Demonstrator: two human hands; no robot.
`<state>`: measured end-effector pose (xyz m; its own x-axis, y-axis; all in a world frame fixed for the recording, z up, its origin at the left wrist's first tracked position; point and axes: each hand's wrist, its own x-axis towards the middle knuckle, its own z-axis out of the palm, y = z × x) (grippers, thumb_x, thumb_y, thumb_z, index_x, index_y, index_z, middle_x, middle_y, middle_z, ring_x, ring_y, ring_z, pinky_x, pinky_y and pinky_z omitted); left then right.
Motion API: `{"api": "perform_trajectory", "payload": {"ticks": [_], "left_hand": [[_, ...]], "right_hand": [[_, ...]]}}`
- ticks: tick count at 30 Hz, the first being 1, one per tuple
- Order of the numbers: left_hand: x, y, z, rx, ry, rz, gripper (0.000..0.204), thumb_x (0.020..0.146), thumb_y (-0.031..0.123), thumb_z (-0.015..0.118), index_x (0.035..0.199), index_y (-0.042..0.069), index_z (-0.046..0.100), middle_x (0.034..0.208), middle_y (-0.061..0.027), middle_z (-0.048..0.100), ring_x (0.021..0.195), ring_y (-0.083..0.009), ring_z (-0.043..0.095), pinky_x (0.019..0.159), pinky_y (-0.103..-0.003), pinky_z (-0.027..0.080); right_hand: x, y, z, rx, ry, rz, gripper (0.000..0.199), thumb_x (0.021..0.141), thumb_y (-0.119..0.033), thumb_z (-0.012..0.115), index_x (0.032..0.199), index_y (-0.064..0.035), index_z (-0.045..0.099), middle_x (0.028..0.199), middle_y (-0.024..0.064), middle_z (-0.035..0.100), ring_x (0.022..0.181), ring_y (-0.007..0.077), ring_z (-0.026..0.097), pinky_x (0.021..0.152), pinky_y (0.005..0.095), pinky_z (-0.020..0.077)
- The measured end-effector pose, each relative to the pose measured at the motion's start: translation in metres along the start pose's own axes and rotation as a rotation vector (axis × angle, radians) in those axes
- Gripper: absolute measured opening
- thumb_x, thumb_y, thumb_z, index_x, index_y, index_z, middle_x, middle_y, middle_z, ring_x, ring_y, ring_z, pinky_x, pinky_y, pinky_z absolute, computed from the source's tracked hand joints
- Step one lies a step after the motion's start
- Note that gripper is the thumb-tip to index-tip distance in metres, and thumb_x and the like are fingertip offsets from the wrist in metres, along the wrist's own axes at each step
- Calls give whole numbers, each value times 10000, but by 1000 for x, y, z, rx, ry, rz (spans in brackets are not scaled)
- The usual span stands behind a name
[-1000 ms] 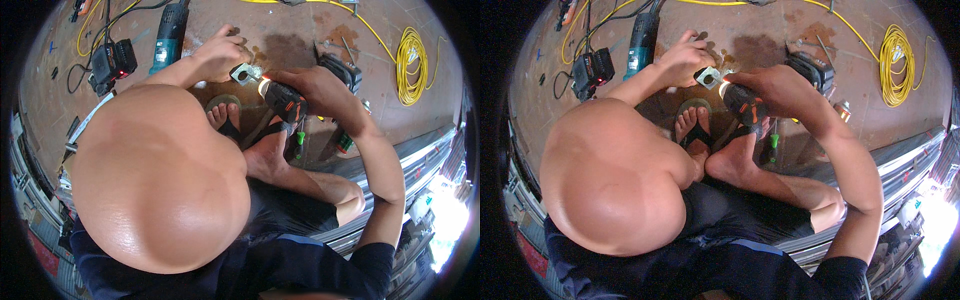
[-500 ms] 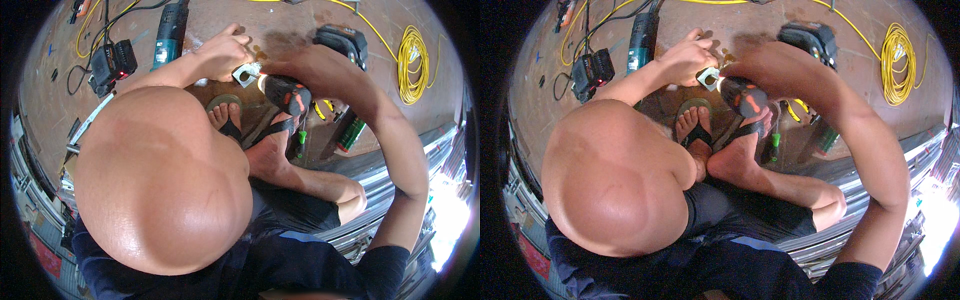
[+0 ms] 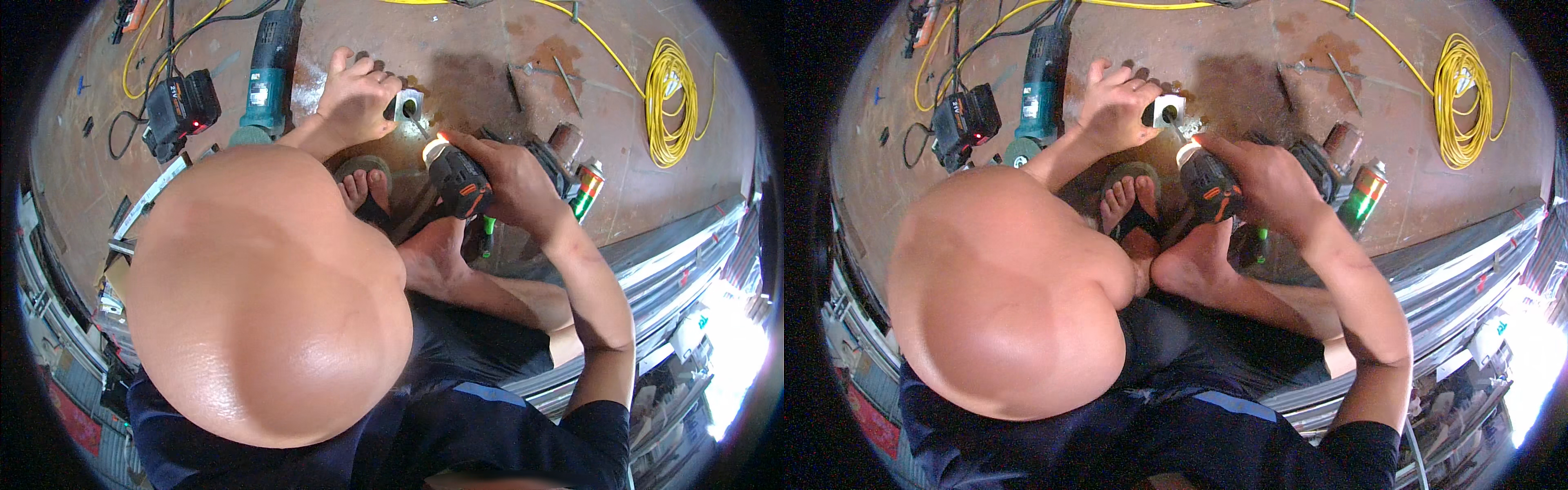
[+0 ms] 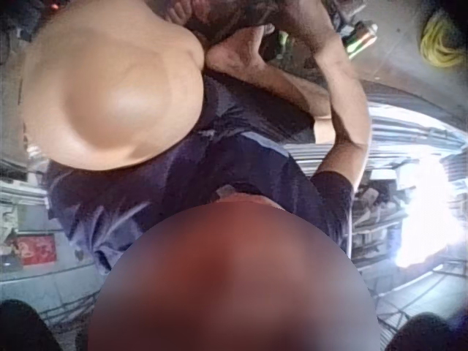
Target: The person sits on the floor and assembles a metal square tube with a cylindrical rod. They use a cordless drill to create holes in the tube, spray lubricant, and insert the rod. They then use an angle grinder to smooth the edges of the rod and test the fit of the components.
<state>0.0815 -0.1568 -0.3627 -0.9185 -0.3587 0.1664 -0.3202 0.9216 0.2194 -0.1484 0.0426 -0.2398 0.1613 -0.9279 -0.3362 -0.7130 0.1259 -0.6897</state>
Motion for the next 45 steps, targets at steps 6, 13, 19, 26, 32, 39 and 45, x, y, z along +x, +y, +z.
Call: {"api": "perform_trajectory", "payload": {"ticks": [6,13,19,26,32,39,45], "left_hand": [[0,8,-2,20,-34,-34,452,643,395,976,983,148,810,913,-24,802,1045,-241,706,1141,-578,363],[0,10,-3,-20,-70,-12,459,677,381,963,1028,140,792,1003,-38,811,1074,-250,705,1128,-582,375],[-1,8,-2,-49,49,-2,397,744,405,915,1020,148,789,988,-25,809,1005,-245,717,1082,-570,399],[-4,2,6,-113,90,-73,447,718,440,966,1047,174,822,939,-35,831,966,-228,754,1094,-554,399],[-3,-1,7,-65,2,-57,496,684,450,988,1065,176,827,929,-55,831,933,-235,764,1116,-547,390],[-5,0,8,-130,87,-41,460,719,445,967,1068,181,828,921,-50,833,927,-235,777,1087,-539,394],[-9,-1,17,-148,135,-85,442,738,470,960,1054,187,833,942,-40,847,889,-222,784,1061,-537,393]], "right_hand": [[10,-9,-5,202,-2,141,713,835,-156,886,1509,-91,664,1127,247,813,1089,473,774,950,533,624],[45,2,-49,316,-91,158,469,837,-226,950,1236,-43,787,1044,169,832,953,287,805,902,426,625],[52,29,-63,392,-34,290,528,857,-251,978,1302,-68,760,1163,71,831,1042,188,747,964,384,595],[20,34,-32,552,32,166,479,929,-145,914,1369,-60,746,1171,45,826,1015,146,727,931,361,609],[9,-6,-18,211,65,57,650,841,-153,893,1459,-94,699,1125,251,805,1091,468,774,941,503,628],[51,2,-37,112,51,129,618,841,-271,982,1378,-72,750,1134,192,827,1025,353,807,915,454,616],[19,0,-29,351,63,209,511,860,-133,866,1349,-51,744,1073,232,817,999,432,801,915,479,625]]}}
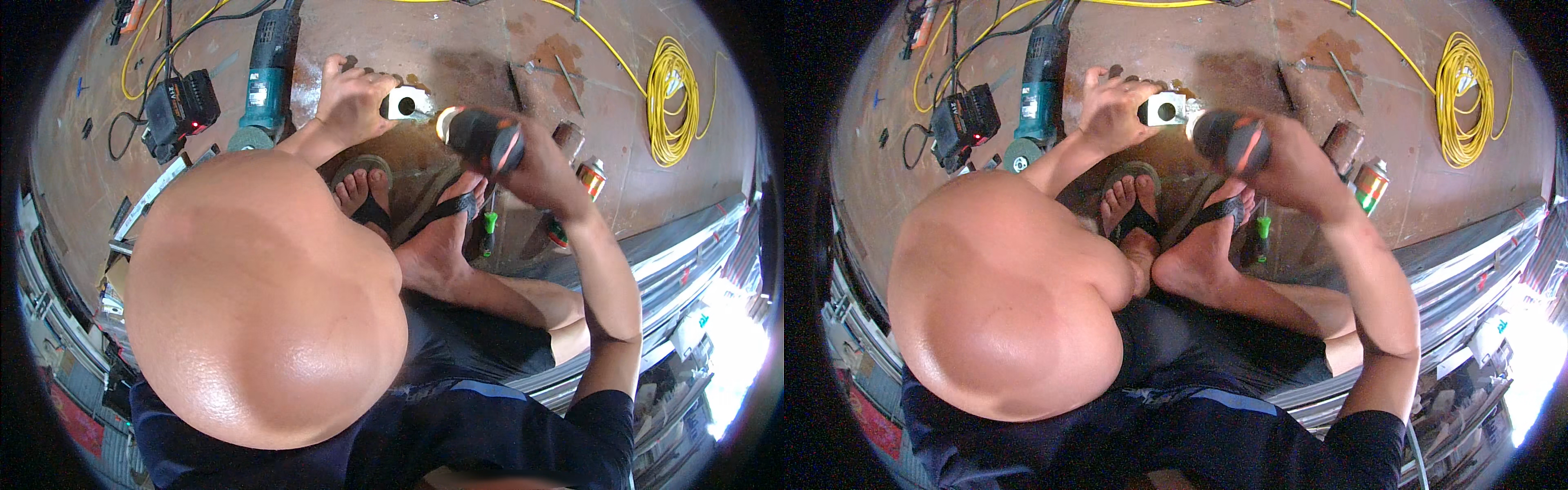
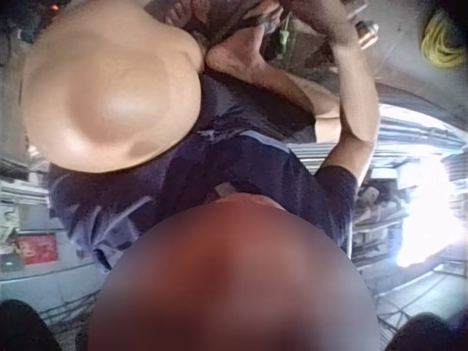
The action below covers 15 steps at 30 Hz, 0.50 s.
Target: The person sits on the floor and assembles a metal square tube with a cylindrical rod. They use a cordless drill to create holes in the tube, spray lubricant, and insert the rod. They then use an angle grinder to smooth the edges of the rod and test the fit of the components.
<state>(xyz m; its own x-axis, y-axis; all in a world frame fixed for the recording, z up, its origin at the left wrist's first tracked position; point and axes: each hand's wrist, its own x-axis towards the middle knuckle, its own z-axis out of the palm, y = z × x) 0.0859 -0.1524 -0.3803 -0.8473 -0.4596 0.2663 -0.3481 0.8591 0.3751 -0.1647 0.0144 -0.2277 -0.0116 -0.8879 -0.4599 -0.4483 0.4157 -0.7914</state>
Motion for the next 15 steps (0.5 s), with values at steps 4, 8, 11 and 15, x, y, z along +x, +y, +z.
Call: {"api": "perform_trajectory", "payload": {"ticks": [4,8,11,15], "left_hand": [[4,-3,-7,-36,-103,-29,471,704,412,989,1091,193,830,984,-36,854,1012,-246,758,1069,-536,382],[9,0,-24,87,-214,-42,544,677,305,995,1178,189,818,1130,-49,833,1212,-284,676,1096,-545,377],[19,5,-29,206,-192,40,543,683,283,984,1184,164,811,1213,-51,795,1238,-283,669,1120,-549,384],[37,19,-25,310,-462,150,508,693,254,963,1156,116,804,1239,-54,769,1252,-280,669,1129,-559,406]], "right_hand": [[-21,-12,3,-119,18,-76,707,835,-99,895,1504,-62,670,1170,226,815,1134,395,795,987,459,617],[-57,-25,-11,78,246,-104,671,876,-86,950,1487,-22,682,1312,146,821,1214,229,774,1040,381,610],[-80,-25,-14,217,482,-27,541,932,-50,916,1435,-20,720,1275,115,833,1166,190,779,1004,359,621],[-102,-13,-19,182,537,26,412,962,-33,896,1352,-8,765,1215,99,849,1094,177,794,952,350,635]]}}
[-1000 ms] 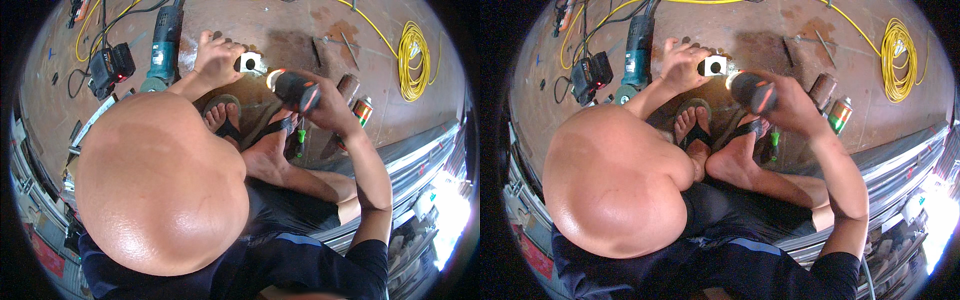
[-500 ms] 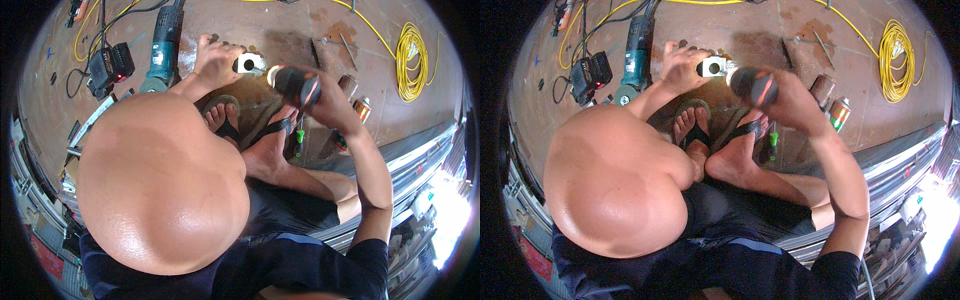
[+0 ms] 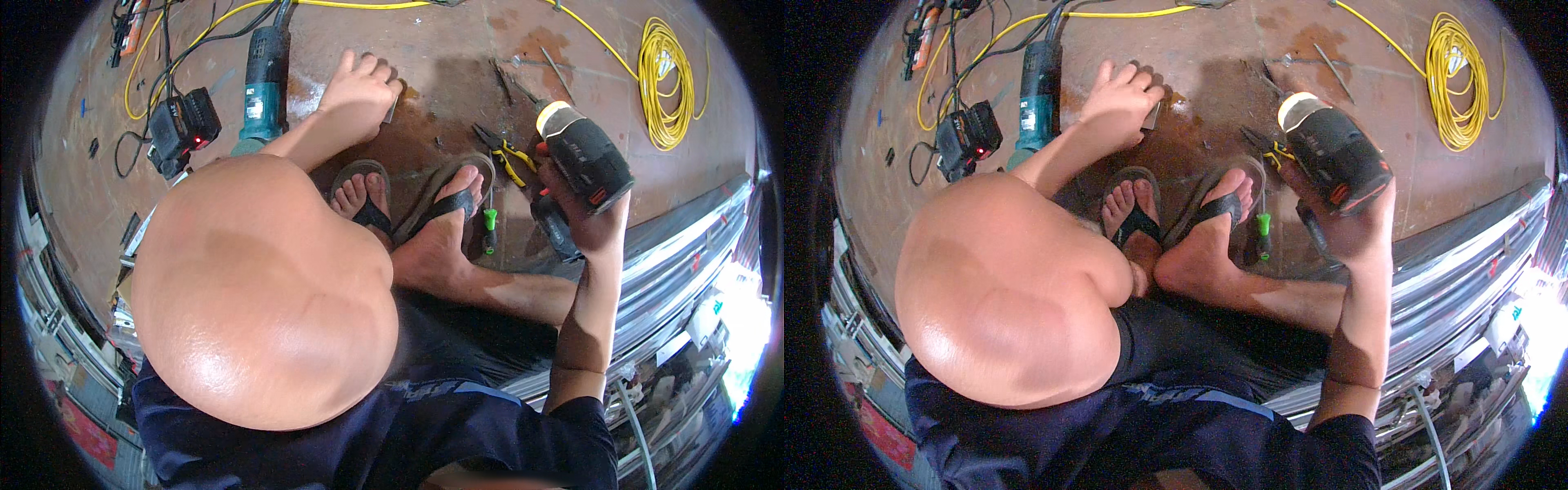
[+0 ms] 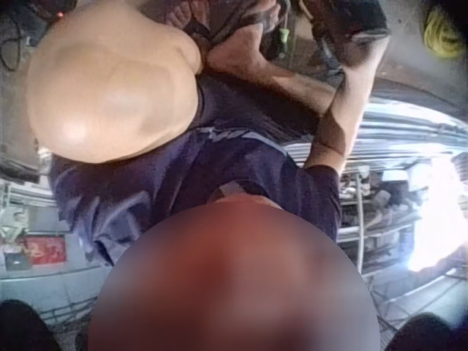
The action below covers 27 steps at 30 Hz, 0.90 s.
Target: The person sits on the floor and assembles a metal square tube with a cylindrical rod. They use a cordless drill to create holes in the tube, spray lubricant, and insert the rod. They then use an angle grinder to smooth the edges of the rod and test the fit of the components.
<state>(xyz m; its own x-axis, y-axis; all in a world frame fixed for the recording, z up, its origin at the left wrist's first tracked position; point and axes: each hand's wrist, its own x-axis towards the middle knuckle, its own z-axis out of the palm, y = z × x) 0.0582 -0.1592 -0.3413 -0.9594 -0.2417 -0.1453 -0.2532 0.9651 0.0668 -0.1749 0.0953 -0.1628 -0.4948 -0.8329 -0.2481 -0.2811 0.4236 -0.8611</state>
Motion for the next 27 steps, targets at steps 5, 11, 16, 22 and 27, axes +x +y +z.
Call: {"api": "perform_trajectory", "payload": {"ticks": [5,11,16,22,27], "left_hand": [[9,-2,-15,-78,-110,7,460,724,225,931,1142,88,796,1203,-107,787,1196,-294,725,1100,-516,476],[-19,-35,-7,-888,76,-188,490,791,231,953,1226,111,759,1107,-122,813,949,-376,792,875,-495,619],[-44,-36,14,-567,150,-136,524,725,214,959,1206,160,756,1205,-54,799,1326,-324,649,1169,-499,424],[-58,-39,-3,-399,71,-196,514,703,206,943,1177,136,757,1178,-97,792,1269,-343,672,1103,-492,451],[-49,-45,-12,-209,-92,-128,502,704,177,930,1170,103,758,1164,-141,791,1142,-365,732,1065,-481,515]], "right_hand": [[-16,18,7,60,11,24,515,913,-35,942,1389,-17,745,1254,102,841,1092,178,790,971,355,637],[-11,25,14,164,-137,122,779,825,-55,1004,1515,-6,645,1320,84,794,1198,167,742,1053,351,605],[9,22,32,105,-256,10,747,853,-142,995,1505,-3,657,1281,118,819,1169,169,760,1020,367,608],[34,15,57,-153,-426,-96,807,758,-54,908,1525,-111,662,1199,236,804,1182,460,768,988,471,612],[42,8,75,-191,-433,-185,795,756,-55,899,1513,-110,661,1196,234,801,1176,477,752,979,495,610]]}}
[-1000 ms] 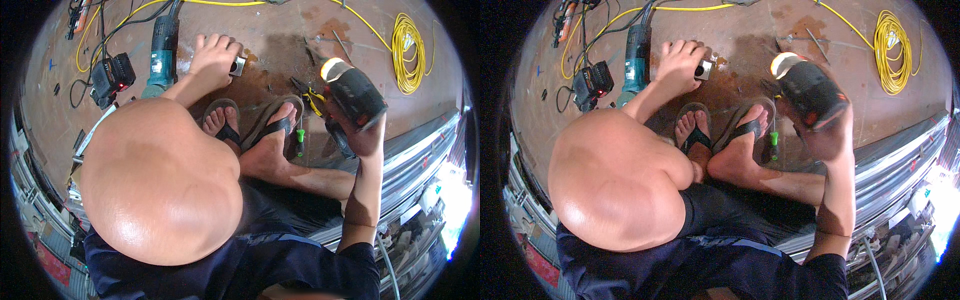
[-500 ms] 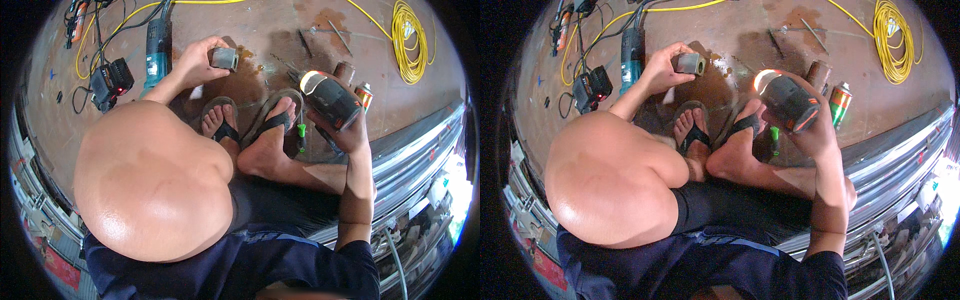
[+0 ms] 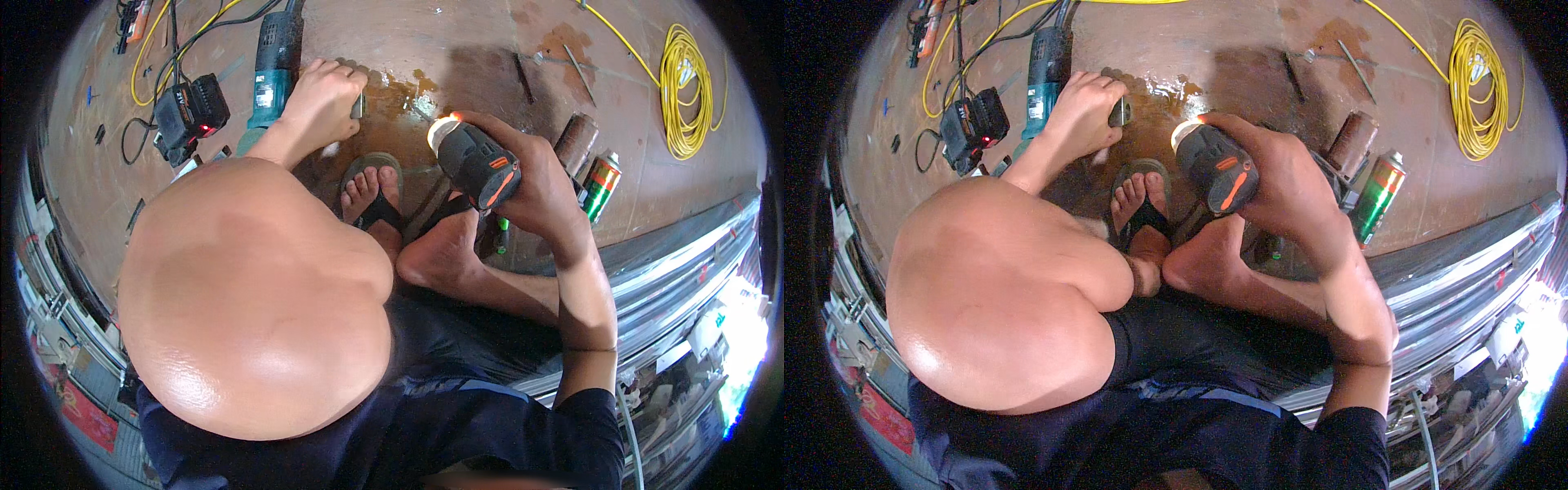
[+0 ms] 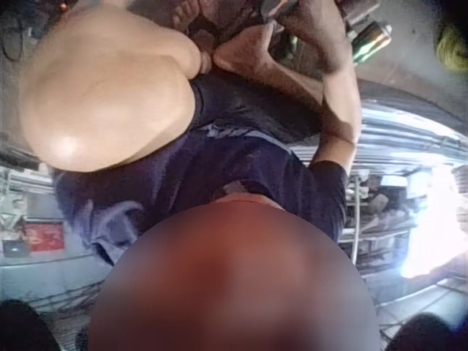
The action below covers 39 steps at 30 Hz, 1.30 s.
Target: The person sits on the floor and assembles a metal square tube with a cylindrical rod. They use a cordless drill to create holes in the tube, spray lubricant, and insert the rod. They then use an angle grinder to smooth the edges of the rod and test the fit of the components.
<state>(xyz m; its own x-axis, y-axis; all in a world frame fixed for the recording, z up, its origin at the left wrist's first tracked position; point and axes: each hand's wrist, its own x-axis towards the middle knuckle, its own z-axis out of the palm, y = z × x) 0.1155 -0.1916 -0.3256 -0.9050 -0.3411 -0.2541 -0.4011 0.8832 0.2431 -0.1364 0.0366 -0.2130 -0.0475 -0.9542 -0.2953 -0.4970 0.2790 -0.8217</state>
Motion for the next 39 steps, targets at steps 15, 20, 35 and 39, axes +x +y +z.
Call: {"api": "perform_trajectory", "payload": {"ticks": [15,20,35,39], "left_hand": [[-3,17,57,-618,309,51,623,766,161,970,1341,53,756,1325,-191,769,1263,-388,725,1116,-462,564],[-4,27,65,-472,414,47,666,717,262,1012,1319,84,786,1205,-129,803,1265,-343,689,1143,-495,471],[6,24,76,-528,477,70,532,709,261,993,1190,106,827,1106,-72,825,1101,-286,735,1048,-465,452],[3,27,74,-506,469,36,570,704,308,1013,1209,119,828,1116,-66,830,1109,-275,741,1055,-466,450]], "right_hand": [[-7,-3,-10,9,-73,93,758,828,-193,998,1499,-32,685,1291,180,821,1221,280,794,1050,404,594],[11,-13,0,-153,-116,66,679,832,-174,925,1462,-62,700,1213,232,809,1147,410,790,985,478,609],[87,-27,-6,-411,-205,98,550,834,-389,970,1243,-64,797,1109,230,817,1028,458,782,898,506,624],[58,-7,-5,-190,-138,182,469,893,-280,952,1256,-37,783,1066,175,834,986,344,809,888,449,614]]}}
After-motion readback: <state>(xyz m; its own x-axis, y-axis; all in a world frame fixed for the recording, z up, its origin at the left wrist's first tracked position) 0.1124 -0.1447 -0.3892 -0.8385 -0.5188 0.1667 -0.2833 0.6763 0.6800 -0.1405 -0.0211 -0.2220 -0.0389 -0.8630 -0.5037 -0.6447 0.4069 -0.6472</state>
